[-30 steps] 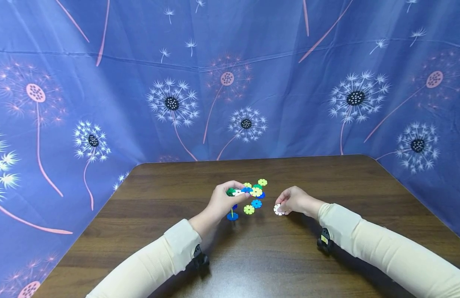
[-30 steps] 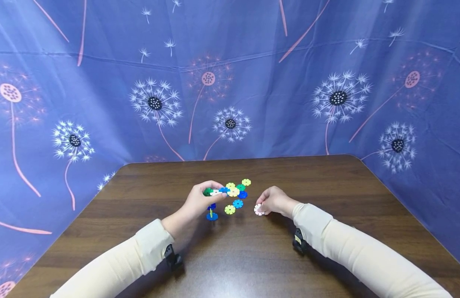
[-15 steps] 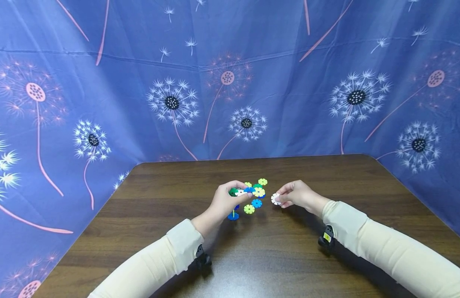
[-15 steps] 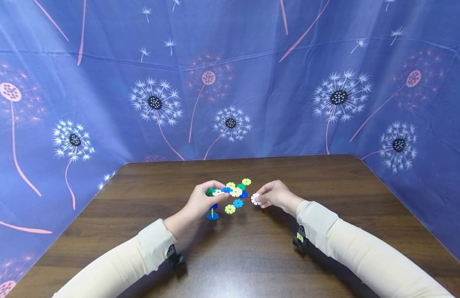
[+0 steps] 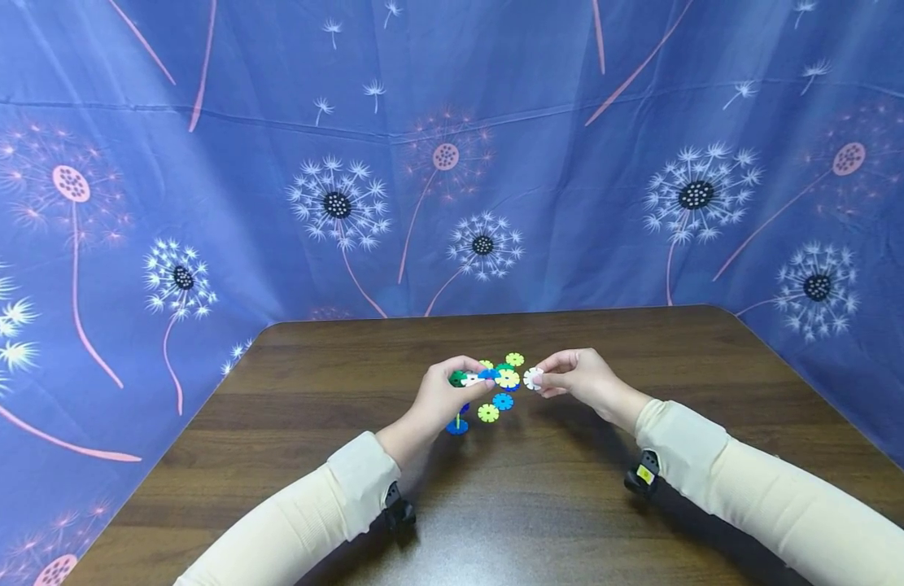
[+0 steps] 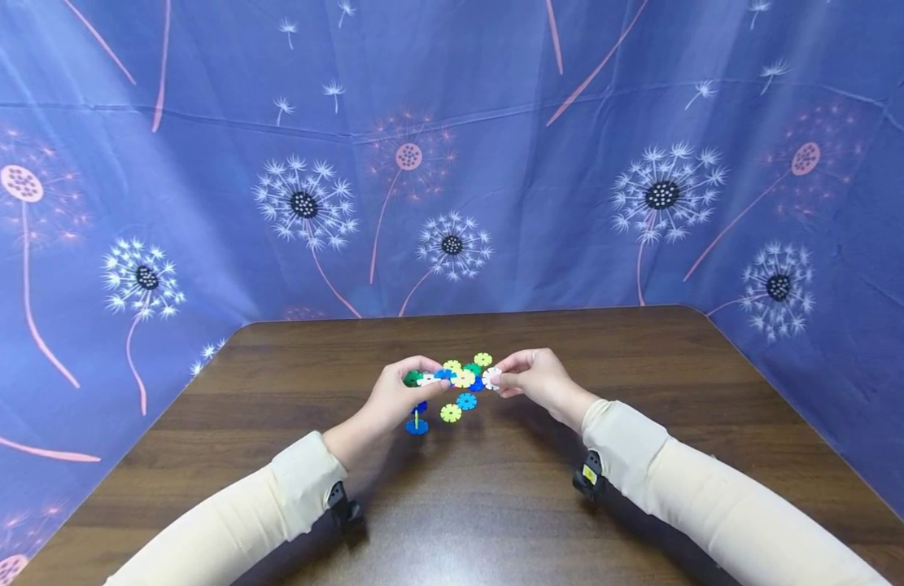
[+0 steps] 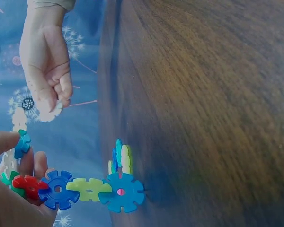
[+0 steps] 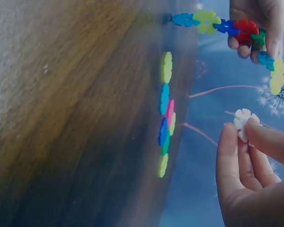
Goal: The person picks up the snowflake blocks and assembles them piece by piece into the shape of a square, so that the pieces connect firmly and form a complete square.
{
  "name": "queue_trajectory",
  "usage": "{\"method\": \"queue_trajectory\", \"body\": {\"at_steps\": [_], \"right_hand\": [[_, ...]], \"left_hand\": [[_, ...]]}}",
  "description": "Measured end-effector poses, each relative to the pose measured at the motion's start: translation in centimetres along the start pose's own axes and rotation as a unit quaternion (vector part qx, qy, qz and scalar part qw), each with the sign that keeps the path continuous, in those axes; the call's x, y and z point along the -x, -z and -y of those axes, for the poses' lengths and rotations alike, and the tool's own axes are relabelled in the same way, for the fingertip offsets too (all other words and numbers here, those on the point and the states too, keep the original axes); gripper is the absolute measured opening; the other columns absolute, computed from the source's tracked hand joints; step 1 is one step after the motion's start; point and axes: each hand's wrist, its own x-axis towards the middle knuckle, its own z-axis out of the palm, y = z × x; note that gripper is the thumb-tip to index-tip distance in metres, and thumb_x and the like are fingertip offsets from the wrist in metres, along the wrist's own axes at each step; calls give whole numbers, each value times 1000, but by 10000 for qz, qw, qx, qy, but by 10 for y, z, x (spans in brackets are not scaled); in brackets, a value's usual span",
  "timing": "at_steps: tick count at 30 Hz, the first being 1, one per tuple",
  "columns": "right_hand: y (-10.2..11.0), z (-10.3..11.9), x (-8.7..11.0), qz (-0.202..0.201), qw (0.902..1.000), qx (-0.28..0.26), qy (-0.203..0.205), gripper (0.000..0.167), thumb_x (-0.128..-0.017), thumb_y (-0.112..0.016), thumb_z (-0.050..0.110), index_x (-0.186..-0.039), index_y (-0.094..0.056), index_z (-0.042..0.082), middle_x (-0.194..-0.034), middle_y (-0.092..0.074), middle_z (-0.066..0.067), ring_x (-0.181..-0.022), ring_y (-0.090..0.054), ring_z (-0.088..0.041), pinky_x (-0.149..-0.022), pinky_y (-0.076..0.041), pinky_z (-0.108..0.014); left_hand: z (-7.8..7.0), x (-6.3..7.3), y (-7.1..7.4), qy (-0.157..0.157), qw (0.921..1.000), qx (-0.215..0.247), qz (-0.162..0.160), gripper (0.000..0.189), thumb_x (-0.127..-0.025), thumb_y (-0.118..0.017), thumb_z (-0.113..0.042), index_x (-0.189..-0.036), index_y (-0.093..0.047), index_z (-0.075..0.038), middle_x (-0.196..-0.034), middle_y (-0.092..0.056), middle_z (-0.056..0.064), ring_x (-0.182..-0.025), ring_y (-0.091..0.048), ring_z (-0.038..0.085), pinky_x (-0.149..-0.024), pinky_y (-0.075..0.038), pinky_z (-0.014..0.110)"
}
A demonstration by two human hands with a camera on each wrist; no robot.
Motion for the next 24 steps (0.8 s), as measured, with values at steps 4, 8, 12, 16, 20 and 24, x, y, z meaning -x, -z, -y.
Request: {"method": "queue_trajectory", "body": {"at_steps": [4,8,12,16,20,24], "right_hand": [[-3,5,2,-18,9999,-56,127,27,-84,-70,-1,-105,-62,-17,-86,-73,-6,-74,-69,-12,-78,-58,-37],[-4,11,3,42,9998,-19,203,28,-85,-71,4,-105,-64,-15,-83,-72,-3,-74,-69,-12,-81,-57,-42],[-6,14,4,152,9996,27,247,29,-86,-72,7,-105,-65,-14,-82,-72,-2,-73,-69,-12,-81,-57,-43],[-6,16,5,135,9997,72,177,27,-86,-72,8,-104,-67,-11,-83,-73,-1,-73,-70,-12,-77,-58,-37],[-7,18,4,94,9999,88,100,26,-85,-73,9,-104,-68,-8,-83,-73,0,-74,-70,-14,-74,-58,-33],[-8,19,3,72,9998,102,137,26,-85,-74,10,-104,-68,-8,-82,-73,1,-74,-70,-14,-77,-58,-36]], "left_hand": [[1,0,1,43,10000,19,15,21,-82,-79,-22,-98,-71,-12,-97,-65,2,-67,-51,9,-59,-44,22],[3,-1,1,30,10000,25,18,25,-82,-78,-26,-100,-71,-10,-94,-65,2,-68,-51,10,-60,-44,23],[2,-1,1,57,10000,71,10,28,-83,-78,-26,-102,-70,-7,-94,-64,1,-69,-50,10,-60,-43,24],[-4,3,2,134,9999,89,-24,23,-84,-76,-21,-101,-70,-7,-93,-65,1,-69,-48,10,-60,-42,24],[-21,12,4,197,9998,66,-12,20,-86,-74,-15,-101,-70,-3,-91,-66,5,-69,-48,10,-61,-42,23],[-36,21,6,111,9999,90,-8,20,-87,-72,-12,-102,-68,1,-92,-67,8,-70,-49,10,-63,-44,24]]}}
